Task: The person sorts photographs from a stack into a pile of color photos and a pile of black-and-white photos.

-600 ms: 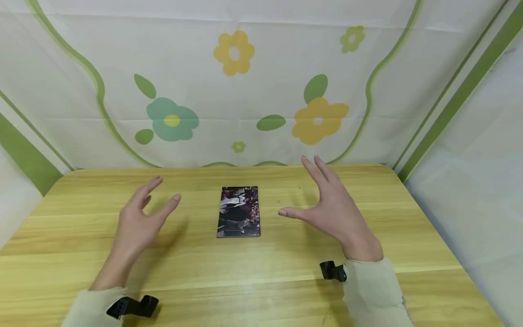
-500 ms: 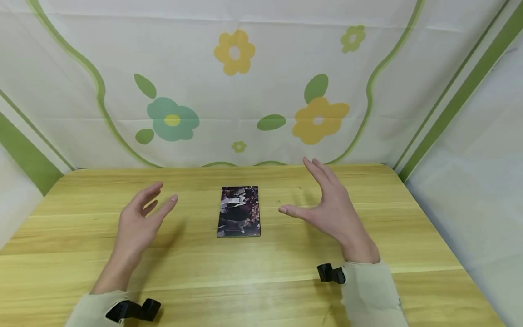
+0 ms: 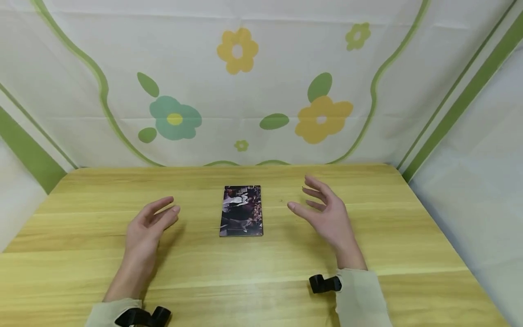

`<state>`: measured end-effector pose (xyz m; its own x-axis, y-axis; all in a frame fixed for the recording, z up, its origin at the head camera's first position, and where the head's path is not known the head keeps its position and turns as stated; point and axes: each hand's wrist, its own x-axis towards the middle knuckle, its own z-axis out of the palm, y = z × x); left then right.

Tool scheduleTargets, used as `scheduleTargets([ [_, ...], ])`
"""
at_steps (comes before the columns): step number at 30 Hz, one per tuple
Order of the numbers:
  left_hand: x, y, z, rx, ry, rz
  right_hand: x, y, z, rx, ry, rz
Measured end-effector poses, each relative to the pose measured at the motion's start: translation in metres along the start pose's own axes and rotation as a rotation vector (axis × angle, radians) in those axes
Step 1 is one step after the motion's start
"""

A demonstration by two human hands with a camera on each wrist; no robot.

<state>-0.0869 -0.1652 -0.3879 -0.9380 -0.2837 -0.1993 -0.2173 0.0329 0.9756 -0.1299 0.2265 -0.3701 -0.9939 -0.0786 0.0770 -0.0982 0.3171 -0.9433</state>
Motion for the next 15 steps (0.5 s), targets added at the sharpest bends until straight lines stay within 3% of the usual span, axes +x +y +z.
scheduleTargets([
  [7,0.001,-0.007,0.006,-0.128,-0.008,0.065,0.004,0.022,0.012,0.078,-0.063,0.135],
  [15,0.002,-0.01,0.005,-0.14,0.011,0.06,0.005,0.033,0.019,0.222,-0.025,0.126],
])
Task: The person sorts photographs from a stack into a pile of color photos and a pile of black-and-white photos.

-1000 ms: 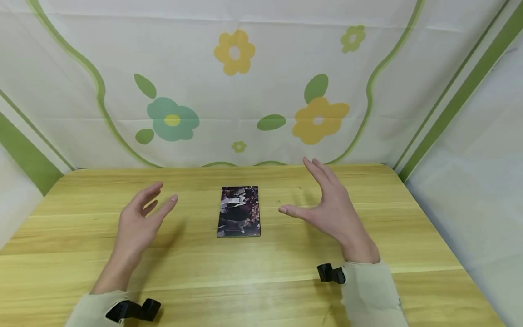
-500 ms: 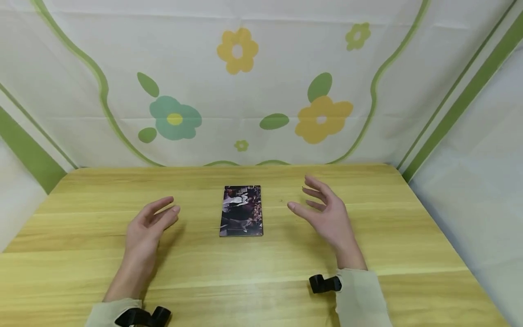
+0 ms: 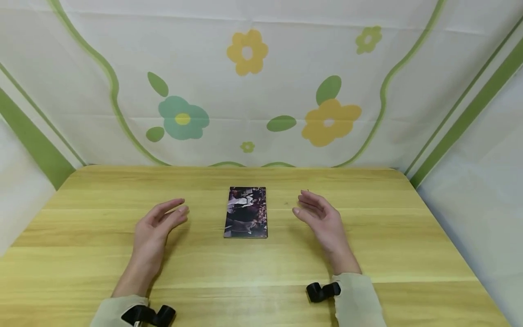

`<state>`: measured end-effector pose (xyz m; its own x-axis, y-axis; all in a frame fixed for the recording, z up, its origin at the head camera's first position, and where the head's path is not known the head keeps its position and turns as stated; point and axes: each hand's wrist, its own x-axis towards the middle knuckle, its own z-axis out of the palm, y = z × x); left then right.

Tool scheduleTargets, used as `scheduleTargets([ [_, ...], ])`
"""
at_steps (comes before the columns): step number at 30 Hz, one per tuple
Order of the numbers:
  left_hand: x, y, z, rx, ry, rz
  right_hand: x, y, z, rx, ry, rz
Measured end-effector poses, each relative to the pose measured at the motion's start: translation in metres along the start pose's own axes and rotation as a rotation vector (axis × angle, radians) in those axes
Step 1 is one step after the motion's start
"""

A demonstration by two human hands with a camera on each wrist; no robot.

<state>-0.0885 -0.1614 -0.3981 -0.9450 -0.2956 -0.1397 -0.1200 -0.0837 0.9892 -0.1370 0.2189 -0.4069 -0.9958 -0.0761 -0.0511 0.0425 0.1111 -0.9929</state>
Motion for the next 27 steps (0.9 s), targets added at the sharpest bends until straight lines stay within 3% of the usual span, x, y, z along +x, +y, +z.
scheduleTargets([
  [5,0.0,-0.002,0.001,0.004,0.007,-0.008,-0.001,0.002,-0.002,0.033,0.0,-0.018],
  [13,0.0,-0.002,0.005,0.045,0.008,0.012,0.002,0.002,0.001,-0.021,-0.007,-0.017],
  [20,-0.006,-0.01,0.028,0.235,-0.031,0.068,0.0,0.001,0.015,-0.196,0.014,0.03],
  [27,-0.012,-0.015,0.054,0.289,-0.094,0.165,-0.002,0.001,0.048,-0.487,0.03,-0.056],
])
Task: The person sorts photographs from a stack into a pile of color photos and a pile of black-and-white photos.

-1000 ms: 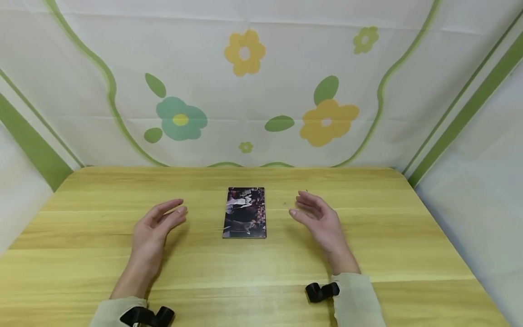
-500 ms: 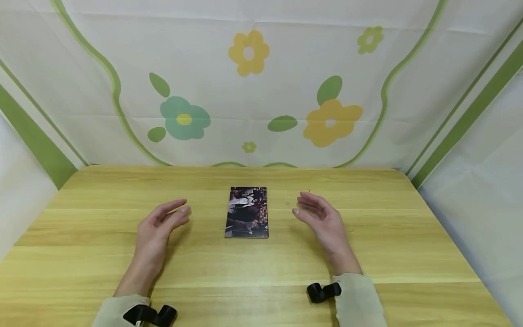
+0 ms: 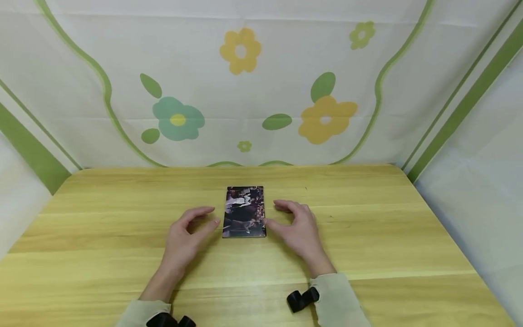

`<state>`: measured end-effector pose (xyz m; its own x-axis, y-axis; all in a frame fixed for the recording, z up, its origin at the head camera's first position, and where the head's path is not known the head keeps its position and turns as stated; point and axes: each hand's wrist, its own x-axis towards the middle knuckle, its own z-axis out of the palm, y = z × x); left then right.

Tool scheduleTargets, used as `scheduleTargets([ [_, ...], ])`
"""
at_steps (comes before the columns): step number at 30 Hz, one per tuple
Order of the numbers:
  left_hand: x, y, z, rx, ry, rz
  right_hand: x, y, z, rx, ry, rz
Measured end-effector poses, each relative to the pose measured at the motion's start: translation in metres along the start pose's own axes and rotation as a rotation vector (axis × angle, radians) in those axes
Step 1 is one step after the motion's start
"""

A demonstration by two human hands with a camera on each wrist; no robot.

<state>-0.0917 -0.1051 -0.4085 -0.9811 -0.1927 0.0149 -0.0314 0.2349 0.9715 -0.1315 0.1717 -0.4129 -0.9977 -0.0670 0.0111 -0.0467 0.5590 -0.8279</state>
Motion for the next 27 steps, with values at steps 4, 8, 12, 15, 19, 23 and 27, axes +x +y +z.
scheduleTargets([
  [4,-0.001,-0.003,0.007,0.184,-0.014,0.049,0.0,-0.006,0.01,-0.098,0.023,-0.02],
  [8,-0.002,-0.005,0.011,0.375,-0.037,0.103,-0.001,-0.007,0.014,-0.155,0.027,-0.032],
  [12,-0.003,-0.004,0.012,0.436,-0.054,0.129,0.0,-0.007,0.018,-0.221,0.02,-0.066],
  [15,-0.004,-0.004,0.013,0.448,-0.056,0.138,0.0,-0.008,0.02,-0.269,0.019,-0.103],
  [19,-0.005,-0.005,0.015,0.468,-0.061,0.149,-0.002,-0.009,0.023,-0.301,0.028,-0.13],
  [23,-0.006,-0.006,0.017,0.49,-0.059,0.162,-0.005,-0.01,0.026,-0.305,0.033,-0.146],
  [27,-0.006,-0.006,0.02,0.497,-0.053,0.168,-0.006,-0.01,0.025,-0.308,0.037,-0.164],
])
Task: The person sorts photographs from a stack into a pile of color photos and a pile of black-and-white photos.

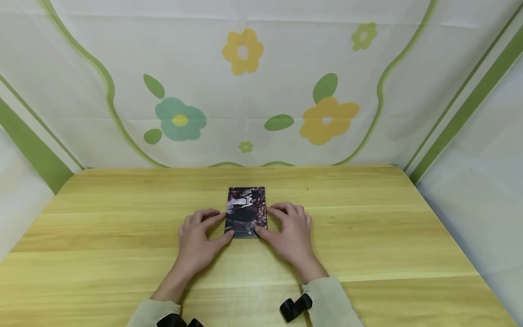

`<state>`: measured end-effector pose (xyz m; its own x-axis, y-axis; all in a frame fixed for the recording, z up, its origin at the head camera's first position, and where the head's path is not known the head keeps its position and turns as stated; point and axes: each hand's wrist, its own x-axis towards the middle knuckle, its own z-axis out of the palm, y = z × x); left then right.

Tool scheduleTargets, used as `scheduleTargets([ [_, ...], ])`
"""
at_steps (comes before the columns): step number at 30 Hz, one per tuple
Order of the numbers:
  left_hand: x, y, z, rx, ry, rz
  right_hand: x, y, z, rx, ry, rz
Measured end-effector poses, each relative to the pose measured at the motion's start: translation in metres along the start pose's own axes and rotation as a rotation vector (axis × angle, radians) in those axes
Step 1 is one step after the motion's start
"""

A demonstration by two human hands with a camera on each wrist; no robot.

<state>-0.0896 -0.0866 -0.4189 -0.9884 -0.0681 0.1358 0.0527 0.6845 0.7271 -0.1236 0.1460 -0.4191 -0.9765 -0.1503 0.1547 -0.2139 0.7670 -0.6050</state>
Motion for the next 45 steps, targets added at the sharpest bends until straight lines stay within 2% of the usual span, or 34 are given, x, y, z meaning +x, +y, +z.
scheduleTargets([
  [26,-0.0005,0.0011,0.0001,-0.036,-0.011,0.004,-0.0014,-0.0007,0.0009,0.004,0.024,-0.003],
  [32,-0.0014,0.0001,0.0016,-0.044,-0.01,0.0,-0.0021,-0.0008,0.0004,0.008,0.009,0.005],
  [45,0.0007,0.0016,0.0086,-0.053,0.019,0.05,-0.0008,0.0076,-0.0031,0.005,0.013,-0.018],
])
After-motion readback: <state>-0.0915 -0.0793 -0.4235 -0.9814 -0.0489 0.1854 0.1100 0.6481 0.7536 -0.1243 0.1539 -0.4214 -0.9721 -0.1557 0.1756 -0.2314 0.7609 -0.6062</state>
